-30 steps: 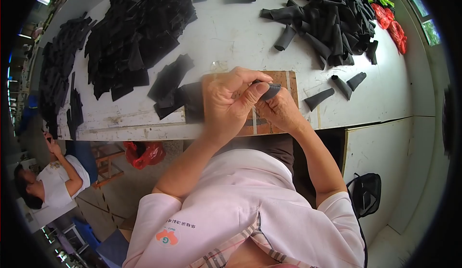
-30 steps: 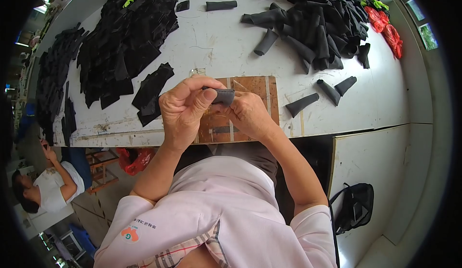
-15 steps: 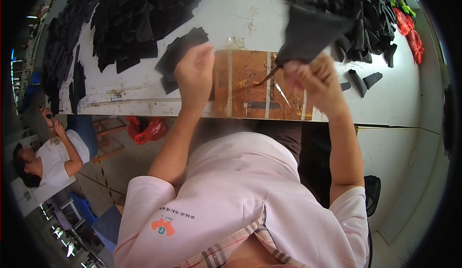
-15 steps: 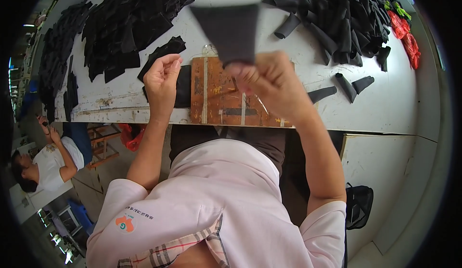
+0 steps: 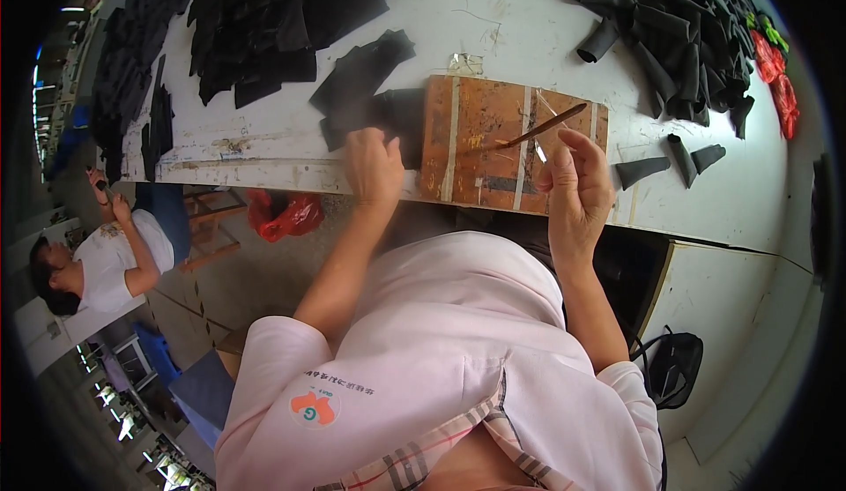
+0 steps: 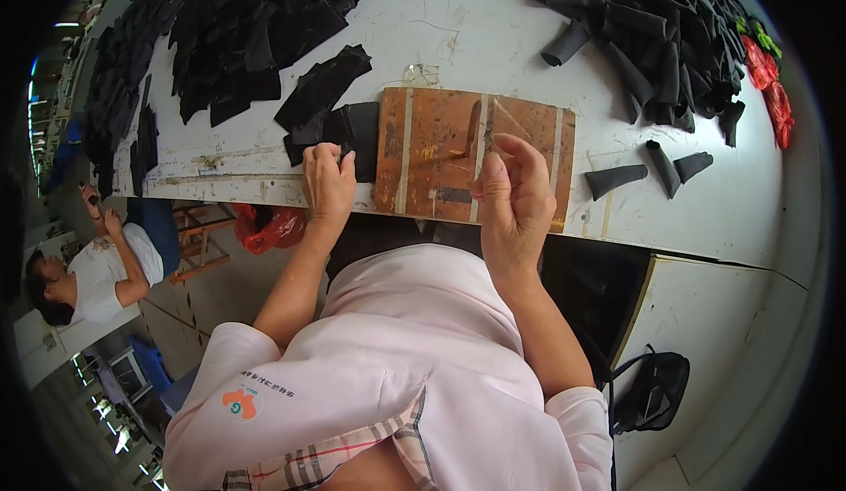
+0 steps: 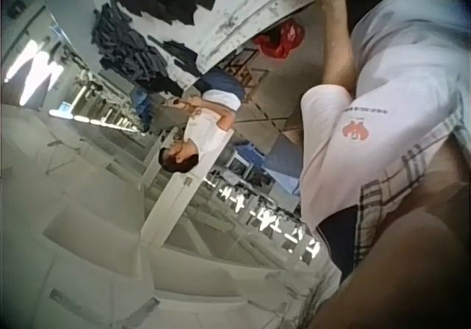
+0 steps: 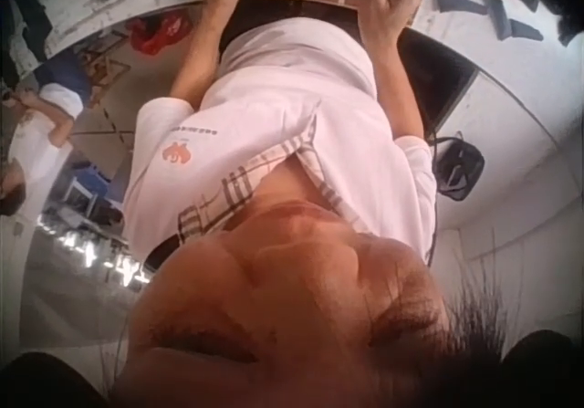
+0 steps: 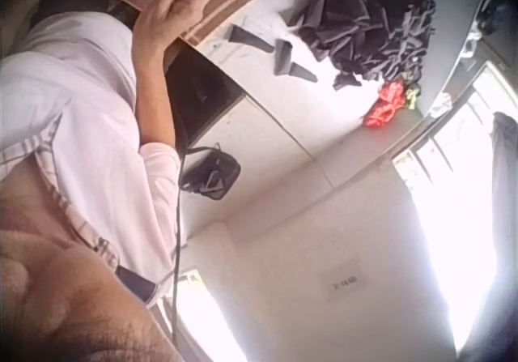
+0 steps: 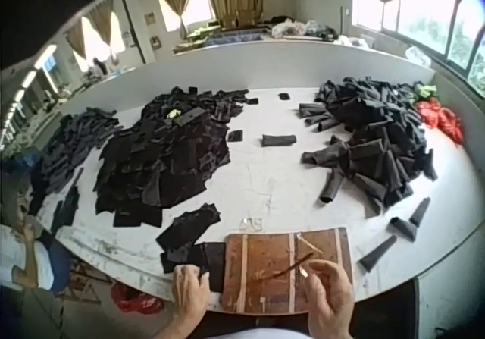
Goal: The recorder is folding and checking black rubber or neoprene sleeves at a workshop table.
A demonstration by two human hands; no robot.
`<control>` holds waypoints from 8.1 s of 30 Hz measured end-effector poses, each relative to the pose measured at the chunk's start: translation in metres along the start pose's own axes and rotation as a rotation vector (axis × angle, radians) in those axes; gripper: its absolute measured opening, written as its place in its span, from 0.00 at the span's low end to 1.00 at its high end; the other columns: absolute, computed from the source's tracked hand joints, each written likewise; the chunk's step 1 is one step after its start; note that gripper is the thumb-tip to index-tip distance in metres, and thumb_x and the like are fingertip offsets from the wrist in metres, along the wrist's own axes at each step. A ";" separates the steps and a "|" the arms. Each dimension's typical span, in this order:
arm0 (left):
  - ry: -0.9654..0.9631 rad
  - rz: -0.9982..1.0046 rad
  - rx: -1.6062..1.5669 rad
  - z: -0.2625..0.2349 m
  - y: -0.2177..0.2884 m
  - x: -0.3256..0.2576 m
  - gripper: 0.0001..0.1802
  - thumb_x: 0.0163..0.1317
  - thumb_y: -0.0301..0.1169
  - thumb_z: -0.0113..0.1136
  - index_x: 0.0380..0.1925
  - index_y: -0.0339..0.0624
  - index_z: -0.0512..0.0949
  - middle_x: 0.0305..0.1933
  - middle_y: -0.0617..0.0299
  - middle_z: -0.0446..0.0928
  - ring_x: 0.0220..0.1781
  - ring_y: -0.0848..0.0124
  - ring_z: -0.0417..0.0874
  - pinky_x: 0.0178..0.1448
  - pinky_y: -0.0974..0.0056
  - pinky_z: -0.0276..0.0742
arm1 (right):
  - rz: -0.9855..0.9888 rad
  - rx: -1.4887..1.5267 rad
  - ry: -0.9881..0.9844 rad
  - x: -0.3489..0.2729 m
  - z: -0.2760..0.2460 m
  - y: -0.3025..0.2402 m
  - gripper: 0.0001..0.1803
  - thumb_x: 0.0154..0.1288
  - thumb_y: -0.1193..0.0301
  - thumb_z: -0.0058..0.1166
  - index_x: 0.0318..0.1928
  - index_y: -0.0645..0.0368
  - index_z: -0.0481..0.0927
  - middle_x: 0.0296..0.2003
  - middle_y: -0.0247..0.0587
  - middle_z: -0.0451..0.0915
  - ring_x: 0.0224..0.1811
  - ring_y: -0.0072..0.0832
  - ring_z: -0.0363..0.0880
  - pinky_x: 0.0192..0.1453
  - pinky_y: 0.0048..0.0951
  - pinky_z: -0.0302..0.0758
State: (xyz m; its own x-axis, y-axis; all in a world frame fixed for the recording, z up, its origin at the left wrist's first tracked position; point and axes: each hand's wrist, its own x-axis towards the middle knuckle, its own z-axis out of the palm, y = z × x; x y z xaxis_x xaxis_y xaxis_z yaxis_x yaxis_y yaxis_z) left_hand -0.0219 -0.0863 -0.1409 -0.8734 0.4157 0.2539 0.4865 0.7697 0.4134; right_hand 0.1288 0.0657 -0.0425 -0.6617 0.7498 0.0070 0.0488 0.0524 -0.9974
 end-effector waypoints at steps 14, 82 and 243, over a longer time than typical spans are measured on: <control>-0.321 -0.310 -1.036 -0.058 0.052 -0.032 0.06 0.54 0.25 0.58 0.26 0.35 0.71 0.29 0.63 0.72 0.26 0.80 0.69 0.31 0.75 0.67 | 0.100 0.154 -0.155 -0.005 0.023 0.012 0.15 0.59 0.64 0.53 0.30 0.67 0.74 0.20 0.36 0.74 0.22 0.24 0.72 0.26 0.25 0.70; -0.968 -0.426 -1.798 -0.068 0.099 -0.008 0.13 0.47 0.16 0.49 0.36 0.34 0.69 0.32 0.59 0.75 0.31 0.78 0.76 0.33 0.75 0.70 | 0.579 0.763 -0.261 -0.011 -0.003 0.001 0.07 0.57 0.69 0.54 0.33 0.59 0.75 0.25 0.28 0.71 0.30 0.19 0.70 0.37 0.21 0.69; -0.536 -0.557 -2.018 -0.062 0.063 0.014 0.04 0.60 0.25 0.50 0.35 0.42 0.73 0.39 0.62 0.76 0.42 0.71 0.75 0.49 0.64 0.70 | 0.487 0.497 -0.417 -0.009 0.017 0.022 0.24 0.62 0.52 0.45 0.39 0.64 0.74 0.27 0.36 0.76 0.29 0.23 0.74 0.36 0.25 0.72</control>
State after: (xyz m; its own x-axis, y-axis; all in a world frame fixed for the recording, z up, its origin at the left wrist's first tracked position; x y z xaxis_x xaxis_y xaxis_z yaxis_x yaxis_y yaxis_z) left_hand -0.0018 -0.0622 -0.0569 -0.6421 0.7268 -0.2439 -0.7101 -0.4438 0.5467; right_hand 0.1229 0.0487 -0.0658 -0.8812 0.3002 -0.3651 0.1298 -0.5889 -0.7977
